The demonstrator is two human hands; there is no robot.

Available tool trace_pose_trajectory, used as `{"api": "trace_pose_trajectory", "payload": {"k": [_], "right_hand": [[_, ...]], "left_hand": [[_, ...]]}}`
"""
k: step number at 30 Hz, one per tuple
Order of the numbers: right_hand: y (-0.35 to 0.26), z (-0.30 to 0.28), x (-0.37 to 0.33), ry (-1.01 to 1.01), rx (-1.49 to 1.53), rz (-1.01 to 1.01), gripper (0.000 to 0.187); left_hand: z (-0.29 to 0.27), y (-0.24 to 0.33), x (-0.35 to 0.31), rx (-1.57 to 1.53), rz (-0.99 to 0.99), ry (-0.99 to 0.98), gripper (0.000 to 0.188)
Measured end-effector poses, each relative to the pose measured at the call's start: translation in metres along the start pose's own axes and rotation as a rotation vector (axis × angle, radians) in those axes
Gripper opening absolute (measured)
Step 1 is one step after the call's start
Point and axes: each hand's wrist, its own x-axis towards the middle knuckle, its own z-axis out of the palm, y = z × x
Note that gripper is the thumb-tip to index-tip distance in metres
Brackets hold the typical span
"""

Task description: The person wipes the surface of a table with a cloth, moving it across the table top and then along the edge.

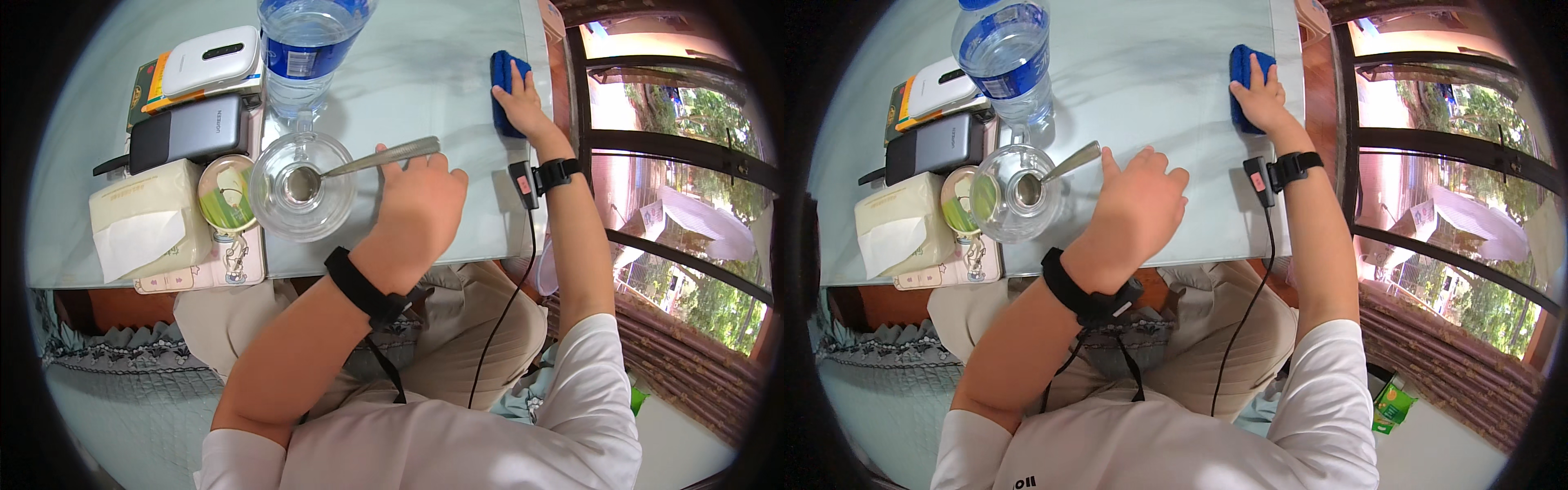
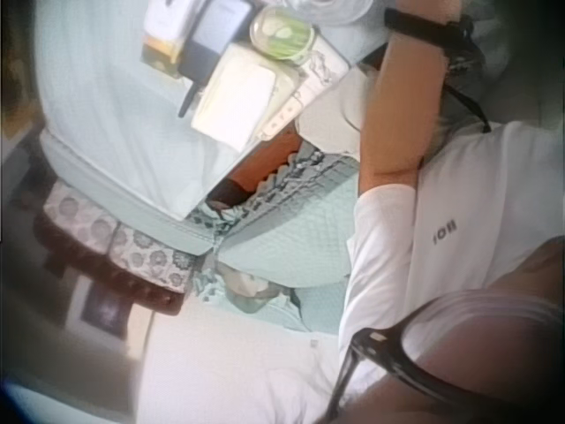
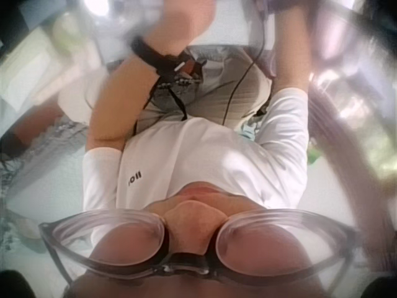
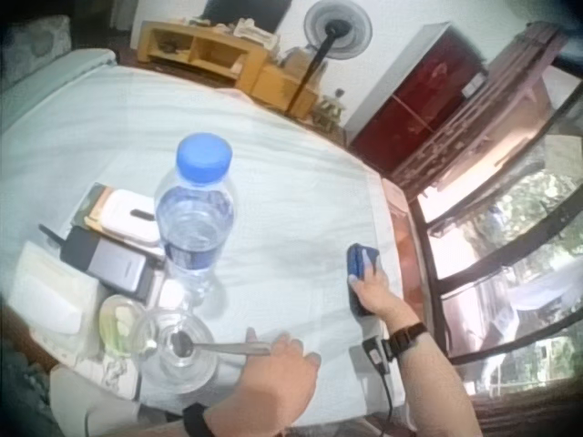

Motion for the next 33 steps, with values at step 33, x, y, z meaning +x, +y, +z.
{"api": "trace_pose_trajectory", "payload": {"k": [33], "right_hand": [[-0.014,0.018,-0.054,0.114,-0.041,-0.031,0.068]], "left_hand": [[-0.010,-0.002,0.000,-0.006,-0.007,-0.108,0.023]]}}
